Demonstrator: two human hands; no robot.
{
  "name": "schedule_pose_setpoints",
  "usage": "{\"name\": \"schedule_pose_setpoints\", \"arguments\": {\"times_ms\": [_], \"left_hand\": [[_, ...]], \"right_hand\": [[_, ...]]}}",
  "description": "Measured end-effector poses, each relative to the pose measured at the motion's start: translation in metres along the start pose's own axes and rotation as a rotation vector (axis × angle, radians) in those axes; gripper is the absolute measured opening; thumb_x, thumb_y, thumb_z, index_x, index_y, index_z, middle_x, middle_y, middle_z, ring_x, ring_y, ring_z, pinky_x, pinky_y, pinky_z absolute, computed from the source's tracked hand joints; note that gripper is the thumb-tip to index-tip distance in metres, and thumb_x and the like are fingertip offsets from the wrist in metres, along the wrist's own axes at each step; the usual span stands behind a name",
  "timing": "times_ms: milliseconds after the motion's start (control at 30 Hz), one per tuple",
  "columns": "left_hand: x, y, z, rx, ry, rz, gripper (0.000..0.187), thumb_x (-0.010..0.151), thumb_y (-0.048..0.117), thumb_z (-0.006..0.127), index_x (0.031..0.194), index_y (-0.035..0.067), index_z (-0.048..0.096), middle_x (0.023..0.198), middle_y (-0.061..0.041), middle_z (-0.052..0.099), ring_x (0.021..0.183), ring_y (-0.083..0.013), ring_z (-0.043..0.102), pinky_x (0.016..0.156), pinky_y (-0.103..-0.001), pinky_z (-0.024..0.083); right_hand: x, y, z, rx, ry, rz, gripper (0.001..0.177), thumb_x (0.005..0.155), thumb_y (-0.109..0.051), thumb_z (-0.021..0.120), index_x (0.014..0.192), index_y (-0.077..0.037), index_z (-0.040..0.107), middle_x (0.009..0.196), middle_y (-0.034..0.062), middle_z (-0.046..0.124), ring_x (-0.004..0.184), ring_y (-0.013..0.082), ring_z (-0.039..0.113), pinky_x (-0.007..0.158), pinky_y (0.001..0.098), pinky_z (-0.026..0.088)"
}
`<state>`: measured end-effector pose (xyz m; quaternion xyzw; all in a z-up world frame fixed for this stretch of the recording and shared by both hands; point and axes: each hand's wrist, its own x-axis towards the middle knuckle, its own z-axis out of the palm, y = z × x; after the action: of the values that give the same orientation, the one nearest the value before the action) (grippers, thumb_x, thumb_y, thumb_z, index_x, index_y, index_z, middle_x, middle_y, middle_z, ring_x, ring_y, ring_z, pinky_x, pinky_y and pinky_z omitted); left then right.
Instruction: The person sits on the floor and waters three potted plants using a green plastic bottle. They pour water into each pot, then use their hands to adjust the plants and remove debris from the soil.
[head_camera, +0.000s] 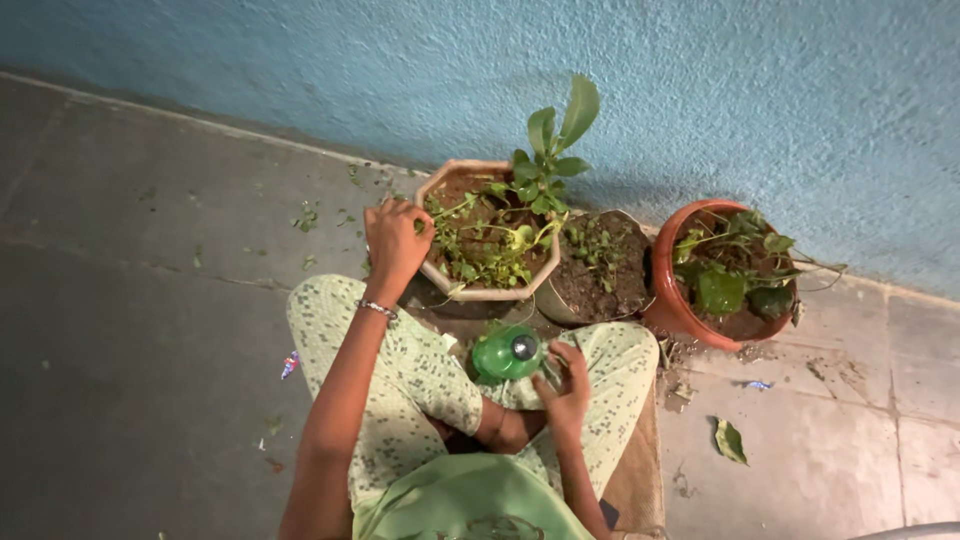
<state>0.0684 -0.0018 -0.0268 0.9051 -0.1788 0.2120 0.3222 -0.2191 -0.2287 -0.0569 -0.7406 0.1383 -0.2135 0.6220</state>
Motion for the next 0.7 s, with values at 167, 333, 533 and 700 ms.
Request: {"name": "schedule_pose_setpoints", "arguments": {"times_ms": [167,333,533,700], "left_hand": [[-0.003,0.003,0.004,0.000,-0.008,-0.026,0.008,0.078,0.017,0.083,0.077,0.015,0.075,0.090,-0.005,0.072,0.100,-0.0271,0.064,0.092,-0.045,0.040],[-0.007,0.000,0.003,-0.051,-0.034,-0.079,0.005,0.081,0.018,0.082,0.082,0.016,0.078,0.093,-0.005,0.074,0.100,-0.0282,0.065,0.094,-0.047,0.040],[-0.006,-0.007,0.004,-0.266,-0.059,-0.230,0.012,0.080,0.021,0.081,0.087,0.012,0.081,0.094,-0.011,0.077,0.085,-0.0307,0.073,0.083,-0.040,0.056],[-0.003,-0.017,0.009,-0.307,-0.055,-0.261,0.018,0.076,0.026,0.084,0.086,0.010,0.082,0.087,-0.014,0.077,0.079,-0.0324,0.074,0.074,-0.040,0.057]], "right_hand": [[-0.004,0.002,0.021,-0.227,-0.121,0.057,0.099,0.054,-0.004,0.094,0.140,-0.002,0.045,0.132,0.0135,0.058,0.122,0.0211,0.058,0.104,0.0355,0.049],[0.003,0.042,0.056,-0.043,-0.113,0.108,0.092,0.057,-0.013,0.101,0.134,-0.002,0.053,0.119,0.0119,0.072,0.105,0.0212,0.071,0.093,0.0358,0.059],[-0.002,0.057,0.068,0.099,0.039,0.022,0.071,0.064,-0.017,0.097,0.123,-0.001,0.061,0.113,0.0080,0.072,0.100,0.0193,0.072,0.086,0.0338,0.060],[-0.006,0.035,0.035,0.119,0.053,0.150,0.053,0.065,-0.015,0.096,0.109,0.003,0.072,0.101,0.0119,0.078,0.086,0.0216,0.075,0.078,0.0332,0.062]]}}
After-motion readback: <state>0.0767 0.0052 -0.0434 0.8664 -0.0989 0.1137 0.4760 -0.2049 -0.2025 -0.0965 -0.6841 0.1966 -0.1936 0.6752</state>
